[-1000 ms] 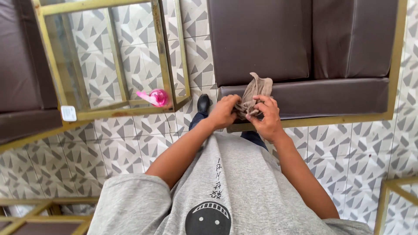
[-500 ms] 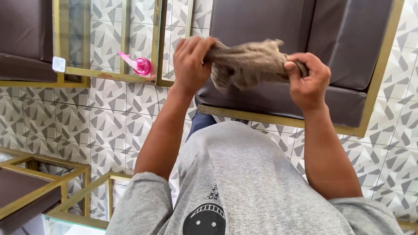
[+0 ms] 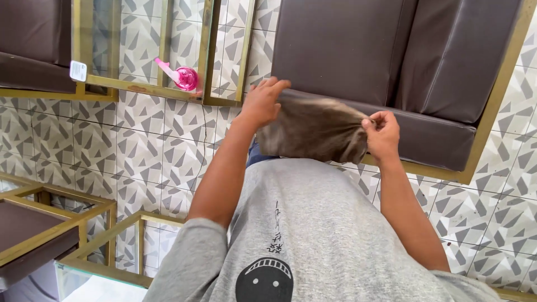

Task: The person wipes a brown leather sofa with a cloth, moving along the seat cushions, armrests, and backrest. The person uses a spray bottle briefly at the start, then continues wiping with the cloth across multiple sections of the sofa.

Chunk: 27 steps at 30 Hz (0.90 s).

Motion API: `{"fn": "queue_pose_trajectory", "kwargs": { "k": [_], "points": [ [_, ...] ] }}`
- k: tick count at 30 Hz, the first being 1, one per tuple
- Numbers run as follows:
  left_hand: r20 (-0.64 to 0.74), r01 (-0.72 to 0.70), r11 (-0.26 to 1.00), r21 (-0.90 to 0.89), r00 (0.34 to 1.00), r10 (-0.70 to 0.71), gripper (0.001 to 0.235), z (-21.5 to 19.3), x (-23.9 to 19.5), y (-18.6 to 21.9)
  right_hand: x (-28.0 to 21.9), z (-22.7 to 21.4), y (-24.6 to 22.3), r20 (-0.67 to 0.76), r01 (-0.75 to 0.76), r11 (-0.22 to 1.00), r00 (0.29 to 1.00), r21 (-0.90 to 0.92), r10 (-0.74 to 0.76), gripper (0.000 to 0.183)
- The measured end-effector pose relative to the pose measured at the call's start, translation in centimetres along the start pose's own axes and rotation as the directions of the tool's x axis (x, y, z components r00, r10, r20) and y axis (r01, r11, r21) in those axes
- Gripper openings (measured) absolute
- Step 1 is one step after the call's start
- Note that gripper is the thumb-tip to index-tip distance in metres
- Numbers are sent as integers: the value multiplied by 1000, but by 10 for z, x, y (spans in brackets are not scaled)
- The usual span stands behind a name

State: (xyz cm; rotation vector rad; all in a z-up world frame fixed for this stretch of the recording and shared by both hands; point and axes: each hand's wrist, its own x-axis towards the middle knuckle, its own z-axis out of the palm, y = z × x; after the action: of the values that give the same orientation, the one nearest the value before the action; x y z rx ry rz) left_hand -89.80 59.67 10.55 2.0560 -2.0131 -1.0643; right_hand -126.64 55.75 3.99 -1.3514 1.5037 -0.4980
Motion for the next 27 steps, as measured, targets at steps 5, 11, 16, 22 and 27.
{"fn": "queue_pose_trajectory", "kwargs": {
  "k": [5,11,16,22,27],
  "points": [
    [82,38,978,207,995,-56,82,72,30,-22,-4,27,35,-186,423,760,802,-493,-568,62],
    [53,-280,920,273,960,276,93,99,-21,-17,-48,41,36,239,358,660,933,-661,-268,87],
    [76,-322,907,273,947,313,69,110,-15,-17,-3,41,45,57,388,804,911,-450,-408,21],
    [-81,-125,927,-354,991,103,48,156,27,-13,-13,68,-117,-109,416,906,900,-80,-423,5],
    [-264,-280,-10,-960,916,-301,42,88,25,10,-19,94,-116,-100,766,523,527,-374,-844,18]
  ]
}}
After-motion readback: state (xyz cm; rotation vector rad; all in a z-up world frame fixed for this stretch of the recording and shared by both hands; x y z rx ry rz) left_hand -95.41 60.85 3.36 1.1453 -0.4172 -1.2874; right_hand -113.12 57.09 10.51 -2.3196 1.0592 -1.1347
